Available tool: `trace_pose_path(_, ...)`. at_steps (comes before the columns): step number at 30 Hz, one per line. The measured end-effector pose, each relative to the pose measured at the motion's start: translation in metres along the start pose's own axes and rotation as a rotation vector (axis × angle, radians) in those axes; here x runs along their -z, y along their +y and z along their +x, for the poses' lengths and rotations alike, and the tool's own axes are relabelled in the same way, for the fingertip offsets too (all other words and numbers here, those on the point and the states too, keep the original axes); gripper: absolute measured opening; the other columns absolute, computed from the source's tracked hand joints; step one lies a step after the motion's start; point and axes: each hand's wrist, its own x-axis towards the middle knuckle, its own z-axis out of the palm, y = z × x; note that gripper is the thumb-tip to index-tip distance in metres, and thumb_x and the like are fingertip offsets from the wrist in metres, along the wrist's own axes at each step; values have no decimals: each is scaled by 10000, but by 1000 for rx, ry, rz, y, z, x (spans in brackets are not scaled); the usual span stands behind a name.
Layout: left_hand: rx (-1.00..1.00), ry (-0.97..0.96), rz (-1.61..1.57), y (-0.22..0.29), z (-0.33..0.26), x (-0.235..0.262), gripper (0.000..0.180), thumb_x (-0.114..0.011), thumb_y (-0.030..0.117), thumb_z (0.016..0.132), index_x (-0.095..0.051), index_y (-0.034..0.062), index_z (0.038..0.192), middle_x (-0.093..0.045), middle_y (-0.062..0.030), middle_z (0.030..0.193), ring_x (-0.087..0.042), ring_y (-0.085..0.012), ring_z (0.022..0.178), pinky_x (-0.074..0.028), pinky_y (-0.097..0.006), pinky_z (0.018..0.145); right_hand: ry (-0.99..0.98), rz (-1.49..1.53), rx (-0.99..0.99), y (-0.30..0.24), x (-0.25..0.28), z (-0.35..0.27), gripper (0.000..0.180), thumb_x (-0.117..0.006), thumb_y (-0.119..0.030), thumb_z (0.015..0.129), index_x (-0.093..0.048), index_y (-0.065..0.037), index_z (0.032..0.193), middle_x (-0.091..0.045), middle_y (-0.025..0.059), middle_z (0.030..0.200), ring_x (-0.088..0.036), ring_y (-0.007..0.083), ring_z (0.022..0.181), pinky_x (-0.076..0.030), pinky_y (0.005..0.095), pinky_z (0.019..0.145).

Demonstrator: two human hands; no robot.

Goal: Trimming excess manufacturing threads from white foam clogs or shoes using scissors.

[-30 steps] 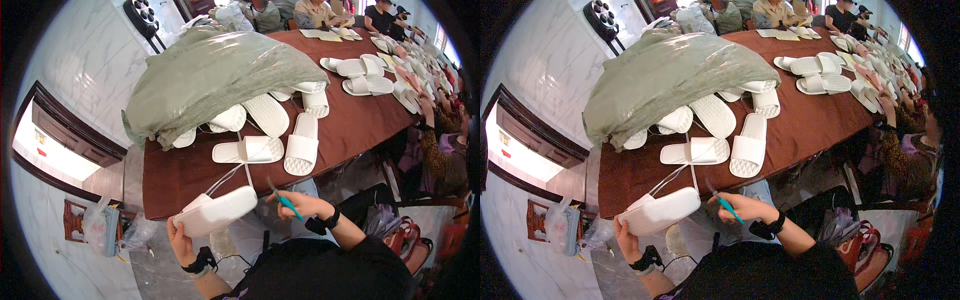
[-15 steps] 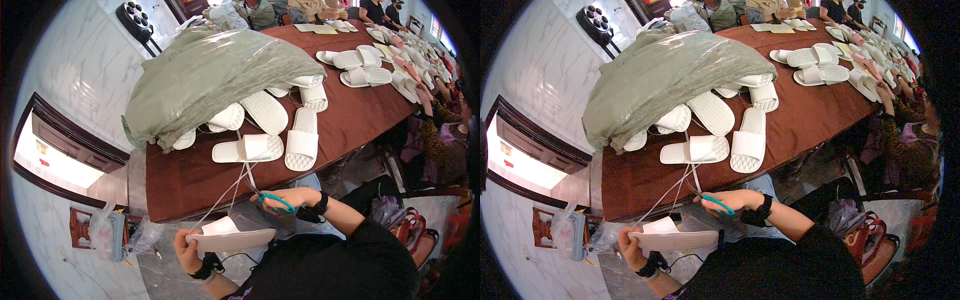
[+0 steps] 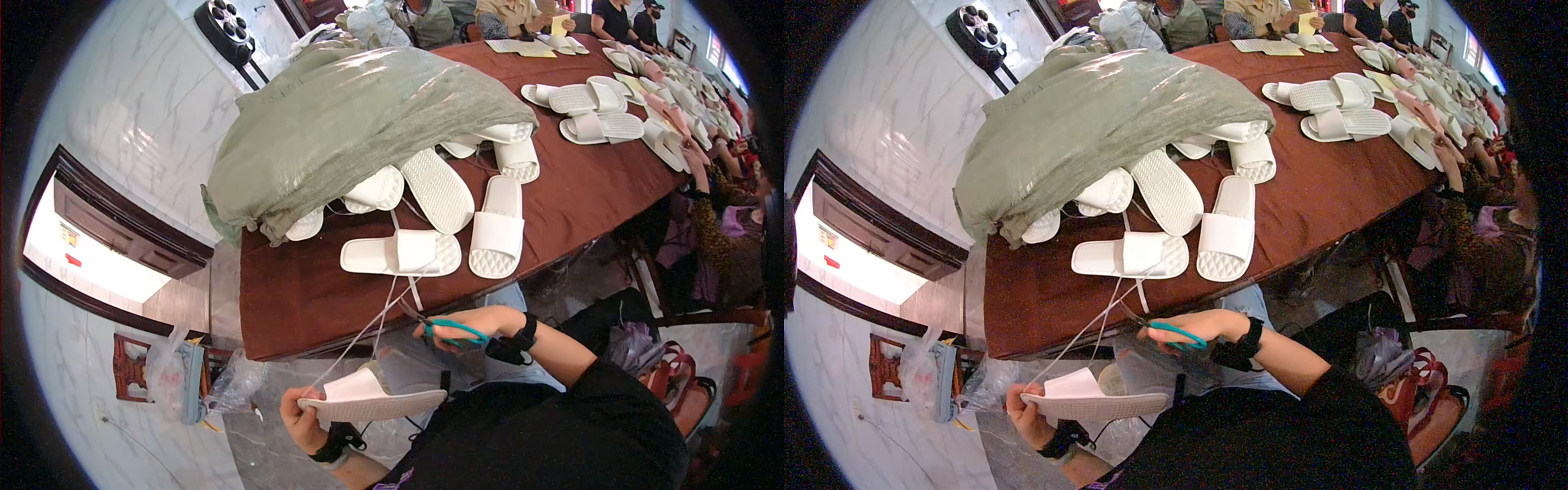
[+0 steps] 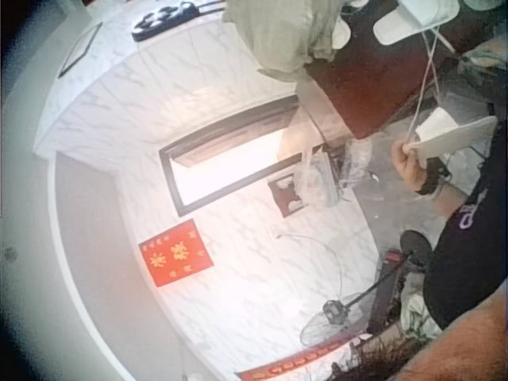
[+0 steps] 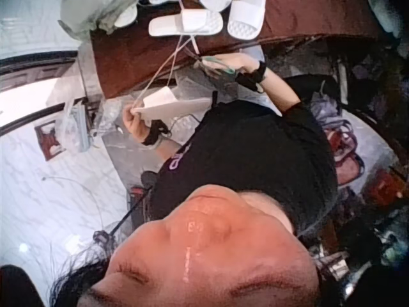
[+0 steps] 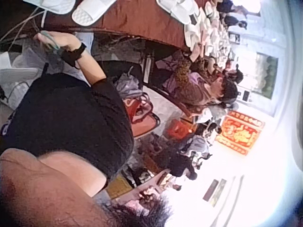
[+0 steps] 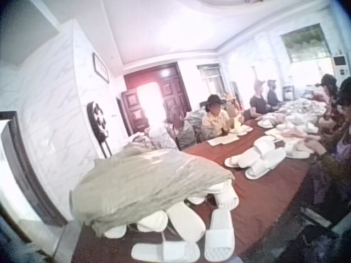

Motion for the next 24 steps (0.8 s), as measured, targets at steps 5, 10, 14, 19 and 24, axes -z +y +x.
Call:
trace_pose_path(5,-40,-34,7,10,-3,-2,310,-705,191,766,-534,-26,907,-605,-120,790,-574,-191,740,-453,-303,703,189,23,-2,-20,-3,15,678,-327,-572,944,-469,22,1238,-477,26,689,-482,108,606,-404,256,572)
trace_pose_path(10,-43,124,55,11,-17,18,302,-687,207,788,-519,-17,901,-599,-127,794,-571,-195,719,-453,-303,680,367,108,123,-15,-4,14,485,-467,-451,945,-536,-18,1153,-451,-10,593,-449,78,483,-374,230,455)
trace_pose_path(14,-139,263,-4,16,-21,24,320,-614,310,851,-480,27,916,-574,-121,820,-560,-179,702,-454,-292,631,953,-300,205,-19,11,14,474,-643,-413,844,-528,-52,1128,-601,90,682,-581,194,554,-434,302,488)
trace_pose_path(19,-238,717,-249,11,-16,49,380,-482,322,942,-491,24,1178,-546,-149,1155,-562,-267,1030,-478,-411,872,1145,-893,-63,-24,46,13,485,-662,-452,783,-528,-95,1082,-628,159,686,-628,378,662,-478,460,569)
trace_pose_path(24,-586,505,-751,33,-4,66,468,-452,260,970,-387,-48,1317,-399,-194,1379,-388,-340,1265,-316,-500,1065,1091,-758,-72,-9,53,26,550,-734,-411,722,-517,-86,1109,-636,173,781,-643,336,740,-490,408,623)
